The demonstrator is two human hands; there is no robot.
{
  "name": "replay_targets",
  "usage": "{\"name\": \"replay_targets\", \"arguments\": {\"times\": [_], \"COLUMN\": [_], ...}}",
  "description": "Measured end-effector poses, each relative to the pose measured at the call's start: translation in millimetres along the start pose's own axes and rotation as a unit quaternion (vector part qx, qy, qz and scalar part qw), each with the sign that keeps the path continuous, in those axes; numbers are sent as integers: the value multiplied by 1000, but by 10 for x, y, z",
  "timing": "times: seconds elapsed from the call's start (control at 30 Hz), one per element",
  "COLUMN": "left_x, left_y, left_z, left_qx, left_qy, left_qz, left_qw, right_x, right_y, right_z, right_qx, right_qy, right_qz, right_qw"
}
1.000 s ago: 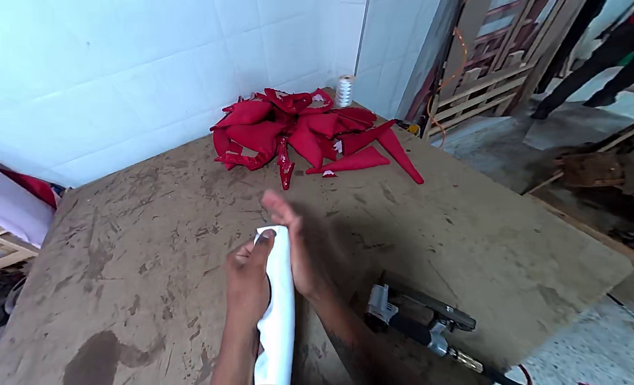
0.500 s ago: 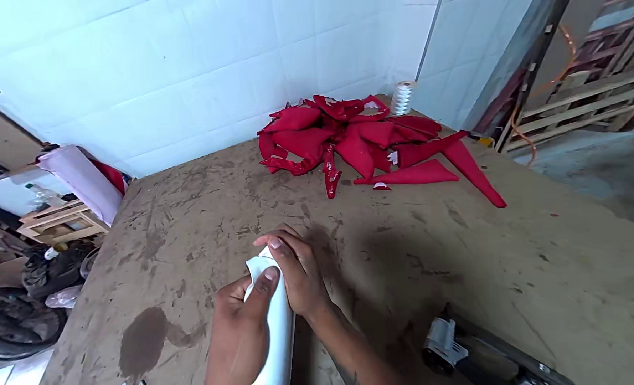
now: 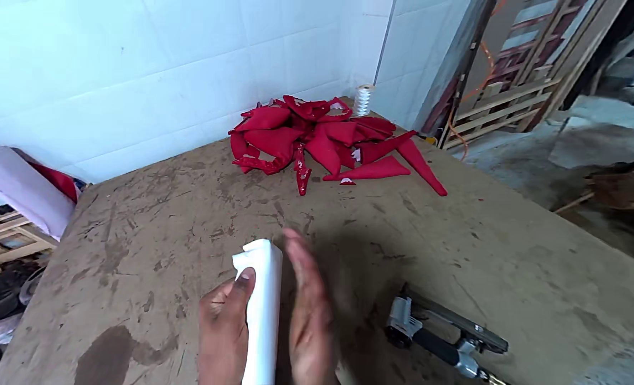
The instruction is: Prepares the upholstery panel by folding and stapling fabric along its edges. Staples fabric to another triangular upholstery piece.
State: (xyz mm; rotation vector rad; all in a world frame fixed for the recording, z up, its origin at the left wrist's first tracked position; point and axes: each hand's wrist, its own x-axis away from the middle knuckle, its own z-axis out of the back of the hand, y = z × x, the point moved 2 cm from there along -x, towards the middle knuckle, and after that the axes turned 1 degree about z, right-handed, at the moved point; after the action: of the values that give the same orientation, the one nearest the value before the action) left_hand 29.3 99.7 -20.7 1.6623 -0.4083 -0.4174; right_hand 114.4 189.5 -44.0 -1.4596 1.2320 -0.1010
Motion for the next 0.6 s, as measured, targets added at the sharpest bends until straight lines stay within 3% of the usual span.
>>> {"name": "replay_targets", "arguments": {"times": [0.1, 0.13, 0.23, 0.33, 0.4, 0.5, 0.6], "left_x": [137, 158, 267, 428, 568, 842, 1123], "left_y": [150, 114, -300, -974, -1395, -2054, -2692], "left_z": [-281, -377, -581, -795, -879, -1046, -1114], "left_qx": [-64, -81, -139, -234, -314, -426, -497], "left_qy": [-27, -45, -72, -86, -102, -120, -134], "left_qz": [-10, -16, -26, -57, -88, -160, -235], "left_qw": [998, 996, 987, 967, 940, 882, 825], "right_x": [539, 622, 624, 821, 1096, 1478, 1765], "right_y": [228, 154, 46, 381, 610, 701, 650], "right_z": [172, 150, 284, 738, 1057, 1633, 2220], "right_qx": [-68, -93, -224, -365, -391, -354, -179], "right_qy": [112, 133, 173, 180, 190, 203, 158], "right_qz": [-283, -322, -307, -280, -283, -347, -396], "right_qw": [950, 933, 909, 870, 855, 844, 887]}}
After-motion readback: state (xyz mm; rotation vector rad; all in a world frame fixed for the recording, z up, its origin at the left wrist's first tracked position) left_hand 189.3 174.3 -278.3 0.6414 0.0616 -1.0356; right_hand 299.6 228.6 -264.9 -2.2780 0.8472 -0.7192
